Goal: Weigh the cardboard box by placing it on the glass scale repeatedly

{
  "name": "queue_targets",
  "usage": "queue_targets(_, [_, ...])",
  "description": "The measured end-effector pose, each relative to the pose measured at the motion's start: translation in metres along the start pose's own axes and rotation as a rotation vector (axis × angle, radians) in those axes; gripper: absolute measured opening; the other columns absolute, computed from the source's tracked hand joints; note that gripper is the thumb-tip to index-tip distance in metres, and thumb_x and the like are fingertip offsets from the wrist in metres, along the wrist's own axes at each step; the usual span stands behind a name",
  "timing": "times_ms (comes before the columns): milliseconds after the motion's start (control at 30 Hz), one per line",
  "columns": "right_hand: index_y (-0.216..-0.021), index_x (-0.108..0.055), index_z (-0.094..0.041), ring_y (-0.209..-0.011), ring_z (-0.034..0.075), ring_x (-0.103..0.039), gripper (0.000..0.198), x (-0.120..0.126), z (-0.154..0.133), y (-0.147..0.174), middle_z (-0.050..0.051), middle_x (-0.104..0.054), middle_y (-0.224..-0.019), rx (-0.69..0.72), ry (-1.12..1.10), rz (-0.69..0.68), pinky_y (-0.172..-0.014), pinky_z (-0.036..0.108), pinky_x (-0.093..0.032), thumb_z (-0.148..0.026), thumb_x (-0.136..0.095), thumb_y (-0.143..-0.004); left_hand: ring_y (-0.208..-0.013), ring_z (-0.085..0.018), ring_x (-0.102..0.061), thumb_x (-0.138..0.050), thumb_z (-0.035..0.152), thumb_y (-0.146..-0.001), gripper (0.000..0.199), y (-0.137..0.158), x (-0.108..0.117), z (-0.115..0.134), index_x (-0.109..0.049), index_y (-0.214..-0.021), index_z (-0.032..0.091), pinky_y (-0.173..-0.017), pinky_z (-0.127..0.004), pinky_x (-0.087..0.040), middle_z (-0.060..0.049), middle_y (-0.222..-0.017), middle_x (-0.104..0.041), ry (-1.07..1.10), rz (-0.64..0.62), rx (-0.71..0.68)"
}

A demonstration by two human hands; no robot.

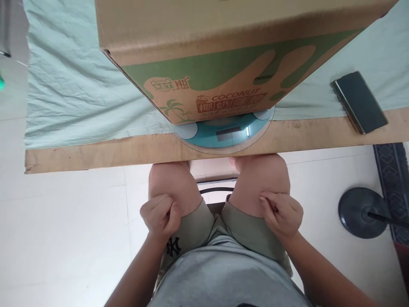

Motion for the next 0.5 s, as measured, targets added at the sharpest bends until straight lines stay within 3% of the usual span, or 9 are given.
queue_targets(300, [-0.088,-0.065,-0.019,-0.047,0.010,-0.055,0.009,0.0030,0.0014,-0.0016,-0.002,-0.065,-0.060,0.003,0.014,-0.008,-0.049,0.024,-0.044,-0.013,-0.061,-0.093,-0.046,-0.009,-0.023,-0.053,-0.001,-0.074,0.036,-0.0059,-0.0015,0.0020,-0.026,-0.060,0.018,-0.046,-0.031,-0.015,0.004,-0.052,-0.024,0.018,0.014,-0.001])
queue_targets(500, [-0.088,-0.066,-0.019,-0.043,0.010,-0.049,0.007,0.0053,0.0071,0.0037,-0.006,-0.055,-0.051,-0.027,0.061,0.044,-0.048,0.024,-0.043,-0.012,-0.066,-0.090,-0.046,-0.008,-0.023,-0.053,-0.001,-0.073,0.035,0.0014,0.0020,-0.0022,-0.027,-0.059,0.018,-0.046,-0.031,-0.015,0.004,-0.052,-0.025,0.026,0.048,0.026])
Point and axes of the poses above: each hand's wrist, its own y-axis away from the middle knuckle, its own x-axis out of the back of the hand, z = x × y, the point moved 8 cm from there along -y, towards the middle knuckle
